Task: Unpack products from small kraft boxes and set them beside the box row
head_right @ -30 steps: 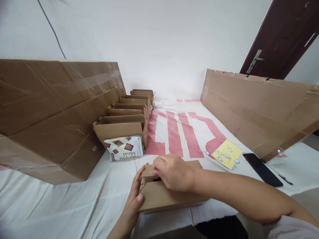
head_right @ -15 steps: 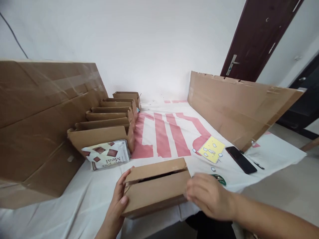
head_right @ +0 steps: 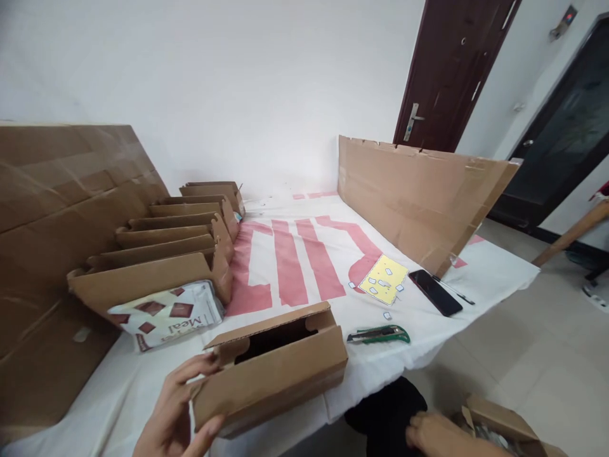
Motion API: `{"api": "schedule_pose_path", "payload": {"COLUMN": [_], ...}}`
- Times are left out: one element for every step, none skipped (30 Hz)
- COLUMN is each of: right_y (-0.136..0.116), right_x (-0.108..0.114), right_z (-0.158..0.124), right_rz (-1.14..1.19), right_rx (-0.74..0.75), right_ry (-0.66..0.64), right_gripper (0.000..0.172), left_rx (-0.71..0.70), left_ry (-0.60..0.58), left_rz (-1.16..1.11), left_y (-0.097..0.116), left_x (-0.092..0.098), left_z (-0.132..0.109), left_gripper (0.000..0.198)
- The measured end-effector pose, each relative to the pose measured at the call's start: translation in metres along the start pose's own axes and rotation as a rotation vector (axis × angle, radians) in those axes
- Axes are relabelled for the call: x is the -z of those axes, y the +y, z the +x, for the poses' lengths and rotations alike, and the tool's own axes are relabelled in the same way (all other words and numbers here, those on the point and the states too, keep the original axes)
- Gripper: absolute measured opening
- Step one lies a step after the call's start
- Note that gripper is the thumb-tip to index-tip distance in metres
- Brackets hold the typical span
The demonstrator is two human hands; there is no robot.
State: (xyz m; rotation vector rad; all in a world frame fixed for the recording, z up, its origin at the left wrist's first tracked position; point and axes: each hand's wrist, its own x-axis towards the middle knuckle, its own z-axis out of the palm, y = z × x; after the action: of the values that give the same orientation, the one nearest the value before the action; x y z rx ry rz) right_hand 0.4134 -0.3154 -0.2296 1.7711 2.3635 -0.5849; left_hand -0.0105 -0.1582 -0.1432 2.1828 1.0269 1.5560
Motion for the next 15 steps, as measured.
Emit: {"api": "schedule_pose_path", "payload": {"right_y": [-0.002, -0.004, -0.008, -0.011, -0.015, -0.019, -0.023, -0.028, -0.033, -0.038, -0.045, -0.052, -0.06, -0.069, -0.078], "right_x": [0.021, 0.044, 0.068, 0.09, 0.112, 0.132, 0.151, 0.167, 0.182, 0.194, 0.205, 0.213, 0.221, 0.227, 0.232], "right_z": [0.003, 0.006, 0.009, 0.012, 0.014, 0.017, 0.02, 0.023, 0.027, 0.033, 0.039, 0.047, 0.055, 0.064, 0.072], "right_rz": [0.031, 0.073, 0.122, 0.173, 0.228, 0.283, 0.33, 0.36, 0.372, 0.37, 0.358, 0.342, 0.33, 0.324, 0.323], "right_rx": [-0.01, 0.017, 0.063, 0.12, 0.179, 0.221, 0.261, 0.295, 0.327, 0.364, 0.409, 0.467, 0.534, 0.604, 0.664], "right_ry": [-0.023, -0.024, -0.014, 0.007, 0.033, 0.083, 0.155, 0.244, 0.351, 0.444, 0.516, 0.563, 0.58, 0.574, 0.548], "right_gripper": [0.032, 0.031, 0.028, 0.025, 0.021, 0.015, 0.012, 0.013, 0.016, 0.017, 0.017, 0.017, 0.017, 0.018, 0.019], "left_rx": [-0.089, -0.185, -0.281, -0.352, -0.379, -0.364, -0.317, -0.266, -0.243, -0.265, -0.327, -0.393, -0.44, -0.467, -0.472], "left_ry": [-0.057, -0.121, -0.185, -0.234, -0.258, -0.259, -0.247, -0.228, -0.225, -0.247, -0.292, -0.335, -0.362, -0.377, -0.381], "left_rz": [0.056, 0.094, 0.109, 0.105, 0.087, 0.066, 0.048, 0.038, 0.041, 0.057, 0.087, 0.123, 0.159, 0.183, 0.201], "left_y": [0.004, 0.007, 0.01, 0.012, 0.014, 0.016, 0.017, 0.019, 0.021, 0.022, 0.023, 0.023, 0.024, 0.024, 0.024], "left_x": [0.002, 0.003, 0.003, 0.001, -0.001, -0.004, -0.008, -0.011, -0.013, -0.015, -0.015, -0.015, -0.014, -0.013, -0.012], "left_z": [0.004, 0.006, 0.007, 0.007, 0.006, 0.004, 0.002, 0.0, -0.002, -0.003, -0.003, -0.002, -0.002, -0.001, 0.0], "left_gripper": [0.028, 0.03, 0.03, 0.027, 0.022, 0.015, 0.009, 0.006, 0.01, 0.018, 0.028, 0.037, 0.043, 0.046, 0.046]}}
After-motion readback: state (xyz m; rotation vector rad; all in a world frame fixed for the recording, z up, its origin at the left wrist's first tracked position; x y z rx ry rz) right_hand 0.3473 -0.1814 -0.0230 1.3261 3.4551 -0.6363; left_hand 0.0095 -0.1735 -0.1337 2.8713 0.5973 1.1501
